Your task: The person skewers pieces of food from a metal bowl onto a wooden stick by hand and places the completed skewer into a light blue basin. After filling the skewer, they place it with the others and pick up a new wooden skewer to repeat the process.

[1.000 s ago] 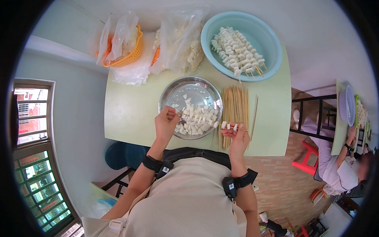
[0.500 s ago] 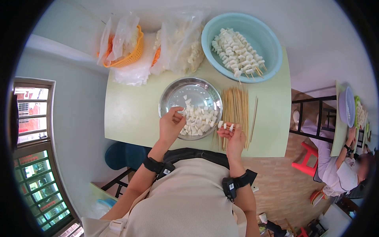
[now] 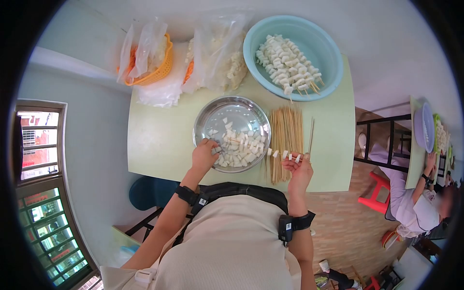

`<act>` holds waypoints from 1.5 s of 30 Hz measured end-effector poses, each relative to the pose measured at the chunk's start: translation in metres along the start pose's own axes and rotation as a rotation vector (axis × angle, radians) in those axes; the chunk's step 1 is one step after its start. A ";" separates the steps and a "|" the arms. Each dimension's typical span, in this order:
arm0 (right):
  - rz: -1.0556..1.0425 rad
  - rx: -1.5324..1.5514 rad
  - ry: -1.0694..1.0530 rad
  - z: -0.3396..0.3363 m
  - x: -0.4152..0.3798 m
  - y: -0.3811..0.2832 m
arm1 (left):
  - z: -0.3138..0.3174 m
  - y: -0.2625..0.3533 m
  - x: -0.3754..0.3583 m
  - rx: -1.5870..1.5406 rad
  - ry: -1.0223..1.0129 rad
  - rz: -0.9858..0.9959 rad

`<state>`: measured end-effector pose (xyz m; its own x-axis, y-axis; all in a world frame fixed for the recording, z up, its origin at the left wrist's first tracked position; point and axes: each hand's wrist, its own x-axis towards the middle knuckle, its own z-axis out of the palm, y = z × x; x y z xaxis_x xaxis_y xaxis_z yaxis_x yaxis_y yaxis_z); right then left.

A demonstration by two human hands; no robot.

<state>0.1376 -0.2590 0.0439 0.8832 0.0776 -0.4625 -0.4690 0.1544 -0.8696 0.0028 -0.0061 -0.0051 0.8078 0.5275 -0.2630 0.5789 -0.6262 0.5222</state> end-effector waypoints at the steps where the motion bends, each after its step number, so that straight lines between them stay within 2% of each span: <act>1: -0.001 -0.005 -0.021 0.002 -0.001 0.000 | 0.000 0.001 0.001 0.019 -0.010 -0.009; 8: 0.021 -0.027 -0.028 0.006 -0.005 -0.001 | 0.002 0.002 0.007 0.112 -0.022 0.047; 10: 0.012 -0.038 -0.022 0.006 -0.004 -0.002 | -0.009 0.008 0.006 -0.279 -0.056 -0.159; 11: 0.013 -0.038 -0.021 0.007 -0.005 -0.002 | -0.017 0.011 0.006 -0.279 -0.056 -0.159; 13: 0.006 -0.032 -0.023 0.008 -0.006 -0.003 | -0.032 0.013 0.006 -1.032 -0.165 -0.349; 19: 0.024 -0.029 -0.064 0.012 -0.007 -0.004 | -0.044 0.019 -0.004 -1.394 -0.259 -0.388; 29: 0.008 -0.015 -0.068 0.012 -0.009 -0.005 | -0.036 0.021 -0.009 -1.412 -0.283 -0.355; 45: 0.025 -0.050 -0.055 0.012 -0.004 0.006 | -0.030 0.026 -0.016 -1.403 -0.212 -0.367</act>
<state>0.1309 -0.2470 0.0423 0.8692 0.1347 -0.4757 -0.4897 0.1028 -0.8658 0.0020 -0.0134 0.0369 0.7149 0.3603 -0.5993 0.2711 0.6472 0.7125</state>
